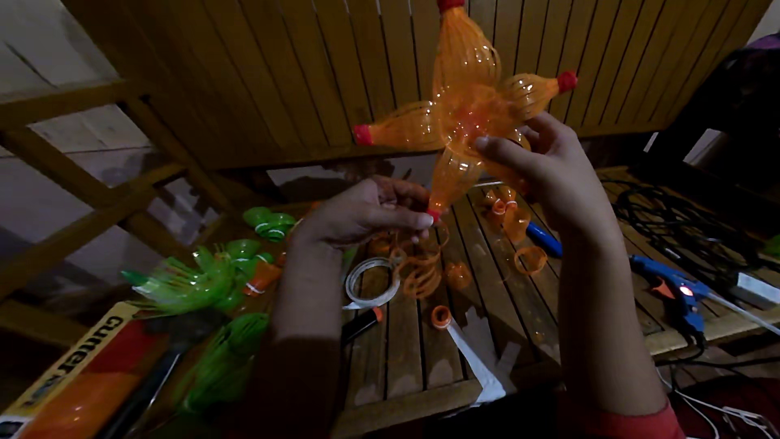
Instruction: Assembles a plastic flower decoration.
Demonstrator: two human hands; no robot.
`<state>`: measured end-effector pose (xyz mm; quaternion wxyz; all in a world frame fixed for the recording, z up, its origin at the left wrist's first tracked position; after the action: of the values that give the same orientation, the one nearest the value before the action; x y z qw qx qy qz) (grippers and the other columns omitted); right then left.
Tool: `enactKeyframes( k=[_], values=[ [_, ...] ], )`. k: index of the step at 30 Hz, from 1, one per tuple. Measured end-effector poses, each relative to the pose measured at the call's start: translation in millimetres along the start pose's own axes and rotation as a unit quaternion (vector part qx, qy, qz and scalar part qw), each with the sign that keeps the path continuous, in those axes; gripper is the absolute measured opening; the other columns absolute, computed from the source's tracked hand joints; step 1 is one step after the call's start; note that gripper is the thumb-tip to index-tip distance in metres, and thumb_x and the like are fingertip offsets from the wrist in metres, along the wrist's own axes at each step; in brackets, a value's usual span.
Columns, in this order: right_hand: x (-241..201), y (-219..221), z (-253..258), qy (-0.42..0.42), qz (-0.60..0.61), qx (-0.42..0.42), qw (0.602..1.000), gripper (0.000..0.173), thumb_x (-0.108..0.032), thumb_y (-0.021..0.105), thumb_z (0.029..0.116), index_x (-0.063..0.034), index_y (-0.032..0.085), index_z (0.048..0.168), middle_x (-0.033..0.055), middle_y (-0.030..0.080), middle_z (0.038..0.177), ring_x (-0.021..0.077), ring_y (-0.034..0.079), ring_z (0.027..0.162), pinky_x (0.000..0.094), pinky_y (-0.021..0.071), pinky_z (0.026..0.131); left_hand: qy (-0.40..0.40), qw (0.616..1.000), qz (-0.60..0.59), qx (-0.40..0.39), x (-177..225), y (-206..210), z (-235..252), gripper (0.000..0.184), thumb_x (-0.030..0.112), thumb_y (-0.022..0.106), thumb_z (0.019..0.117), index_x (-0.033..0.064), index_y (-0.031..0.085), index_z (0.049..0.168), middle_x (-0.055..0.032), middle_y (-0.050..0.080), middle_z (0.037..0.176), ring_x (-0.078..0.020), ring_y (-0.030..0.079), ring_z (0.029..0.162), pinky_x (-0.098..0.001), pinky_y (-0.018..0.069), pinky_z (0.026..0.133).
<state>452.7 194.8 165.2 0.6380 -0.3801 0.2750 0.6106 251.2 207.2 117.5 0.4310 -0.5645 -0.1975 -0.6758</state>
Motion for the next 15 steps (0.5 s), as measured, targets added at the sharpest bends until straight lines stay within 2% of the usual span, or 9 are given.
enactKeyframes(
  k=[3,5,7,9,11,15],
  values=[
    [0.1,1.1,0.5,0.000,-0.001,-0.011,1.000,0.035,-0.017,0.071,0.0944,-0.0088,0.058,0.126,-0.0016,0.069,0.105,-0.0014,0.067,0.086,0.0153,0.0559,0.071,0.012,0.998,-0.006,-0.066,-4.2,2.0,1.8,0.009,0.016,0.072,0.0894,0.0145,0.075,0.098,0.0039,0.075,0.087,-0.0019,0.068,0.070,-0.0156,0.0578,0.063],
    [-0.4,2.4,0.7,-0.008,-0.007,-0.032,0.999,0.036,-0.015,0.070,0.0942,-0.0079,0.058,0.127,-0.0014,0.068,0.106,-0.0017,0.066,0.087,0.0150,0.0558,0.071,0.004,0.994,-0.001,-0.111,-7.5,3.3,2.1,0.013,0.020,0.073,0.0925,0.0179,0.074,0.105,0.0065,0.076,0.094,-0.0006,0.070,0.075,-0.0156,0.0588,0.067],
    [-1.1,4.7,-0.4,-0.012,-0.002,-0.058,0.998,0.034,-0.013,0.070,0.0939,-0.0074,0.058,0.126,-0.0019,0.070,0.105,-0.0016,0.067,0.088,0.0155,0.0567,0.074,-0.010,0.992,0.024,-0.120,-9.3,5.6,0.7,0.017,0.020,0.075,0.0893,0.0197,0.075,0.107,0.0090,0.076,0.095,0.0016,0.069,0.077,-0.0140,0.0576,0.068],
    [-1.8,6.9,-2.4,-0.007,0.002,-0.082,0.997,0.032,-0.012,0.070,0.0941,-0.0082,0.059,0.124,-0.0033,0.070,0.103,-0.0025,0.067,0.087,0.0147,0.0563,0.074,-0.032,0.987,0.039,-0.150,-10.9,9.6,-1.5,0.020,0.019,0.078,0.0857,0.0178,0.076,0.106,0.0071,0.077,0.097,0.0000,0.071,0.083,-0.0150,0.0584,0.073],
    [-2.0,8.1,-4.0,-0.004,0.011,-0.102,0.995,0.032,-0.010,0.068,0.0947,-0.0081,0.058,0.125,-0.0038,0.070,0.105,-0.0024,0.067,0.090,0.0152,0.0572,0.077,-0.050,0.982,0.053,-0.175,-14.4,12.0,-1.8,0.016,0.011,0.073,0.0877,0.0167,0.077,0.102,0.0070,0.077,0.092,0.0011,0.069,0.075,-0.0136,0.0575,0.067],
    [-1.6,8.5,-3.8,-0.016,-0.004,-0.111,0.994,0.034,-0.010,0.070,0.0934,-0.0083,0.058,0.125,-0.0040,0.070,0.103,-0.0026,0.067,0.088,0.0147,0.0569,0.074,-0.063,0.982,0.086,-0.153,-17.9,9.4,0.9,0.021,-0.004,0.061,0.0898,0.0098,0.075,0.098,0.0052,0.075,0.081,0.0016,0.066,0.063,-0.0116,0.0552,0.060]
  ],
)
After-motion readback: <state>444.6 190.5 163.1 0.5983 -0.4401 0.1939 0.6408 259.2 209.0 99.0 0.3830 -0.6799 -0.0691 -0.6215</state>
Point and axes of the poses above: each hand's wrist, its own z-axis towards the middle knuckle, its own y-axis out of the palm, x = y × z, the point moved 6 cm from there along z, towards the middle knuckle
